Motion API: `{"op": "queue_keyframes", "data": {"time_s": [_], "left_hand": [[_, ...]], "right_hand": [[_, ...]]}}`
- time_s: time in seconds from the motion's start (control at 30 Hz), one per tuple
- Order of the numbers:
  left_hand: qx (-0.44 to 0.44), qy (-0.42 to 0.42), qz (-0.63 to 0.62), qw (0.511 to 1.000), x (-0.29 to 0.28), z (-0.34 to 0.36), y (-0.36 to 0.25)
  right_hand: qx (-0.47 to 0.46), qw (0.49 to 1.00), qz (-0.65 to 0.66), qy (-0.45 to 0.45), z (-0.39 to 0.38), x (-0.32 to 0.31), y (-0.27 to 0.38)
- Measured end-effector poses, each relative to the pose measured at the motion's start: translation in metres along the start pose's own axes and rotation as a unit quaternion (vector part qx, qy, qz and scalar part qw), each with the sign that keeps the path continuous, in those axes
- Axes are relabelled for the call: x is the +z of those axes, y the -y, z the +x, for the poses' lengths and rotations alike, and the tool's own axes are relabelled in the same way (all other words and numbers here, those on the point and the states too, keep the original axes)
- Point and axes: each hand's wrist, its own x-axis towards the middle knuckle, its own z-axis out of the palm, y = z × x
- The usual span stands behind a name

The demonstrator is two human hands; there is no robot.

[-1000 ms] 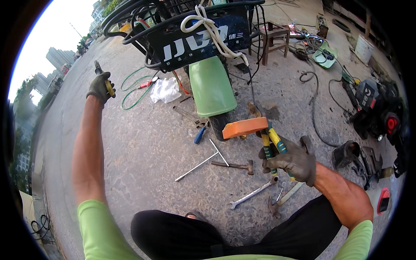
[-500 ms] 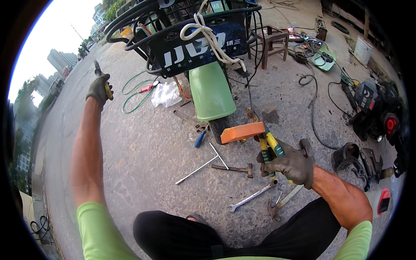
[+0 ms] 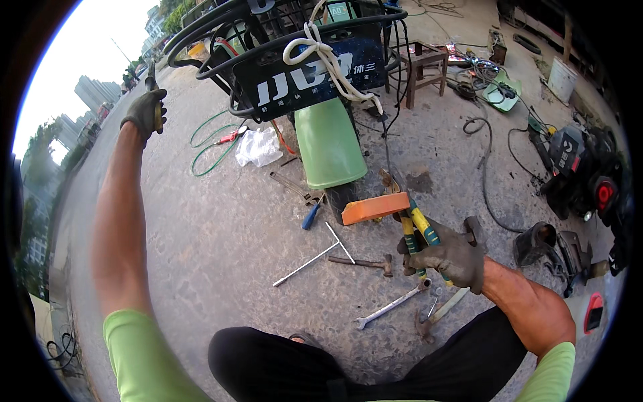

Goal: The person disassembles an orange LED light fixture using pliers and a screwdriver, removes the cover, and manipulates internal components. The person then reassembles the fixture and secures the cover.

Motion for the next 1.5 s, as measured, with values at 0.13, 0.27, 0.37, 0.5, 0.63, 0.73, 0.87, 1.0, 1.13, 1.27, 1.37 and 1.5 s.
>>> {"op": "queue_keyframes", "data": {"time_s": [0.13,0.27,0.37,0.5,0.63,0.73,0.87,1.0,1.13,1.27,1.37,1.5], "left_hand": [[0.072,0.028,-0.009,0.997,0.023,0.001,-0.009],[0.041,0.075,-0.071,0.994,0.018,-0.061,0.064],[0.028,0.17,-0.081,0.982,0.044,-0.148,0.112],[-0.033,0.251,-0.156,0.955,0.111,-0.255,0.147],[0.113,0.339,0.009,0.934,0.152,-0.3,0.142],[0.285,0.336,0.075,0.895,0.163,-0.312,0.115],[0.33,0.378,0.08,0.861,0.166,-0.311,0.09],[0.375,0.384,0.11,0.837,0.164,-0.309,0.079],[0.358,0.415,0.098,0.83,0.162,-0.311,0.074],[0.352,0.414,0.109,0.832,0.16,-0.317,0.069],[0.375,0.388,0.128,0.832,0.16,-0.32,0.068],[0.376,0.372,0.122,0.84,0.161,-0.328,0.063]], "right_hand": [[-0.015,0.999,-0.039,-0.014,-0.002,-0.011,-0.002],[-0.038,0.998,-0.047,0.035,0.009,-0.013,0.001],[-0.079,0.992,-0.1,-0.003,0.009,-0.02,-0.007],[-0.102,0.975,-0.192,-0.042,0.014,-0.021,-0.011],[-0.102,0.961,-0.253,-0.039,0.016,-0.019,-0.011],[-0.057,0.978,-0.199,-0.011,0.014,-0.008,0.0],[-0.069,0.962,-0.262,-0.03,0.014,-0.008,-0.003],[-0.045,0.968,-0.245,-0.021,0.014,-0.007,0.0],[-0.06,0.964,-0.258,-0.024,0.014,-0.007,-0.003],[-0.061,0.963,-0.263,-0.021,0.015,-0.006,-0.002],[-0.06,0.953,-0.294,-0.035,0.014,-0.004,0.001],[-0.072,0.939,-0.332,-0.054,0.015,-0.003,-0.001]]}}
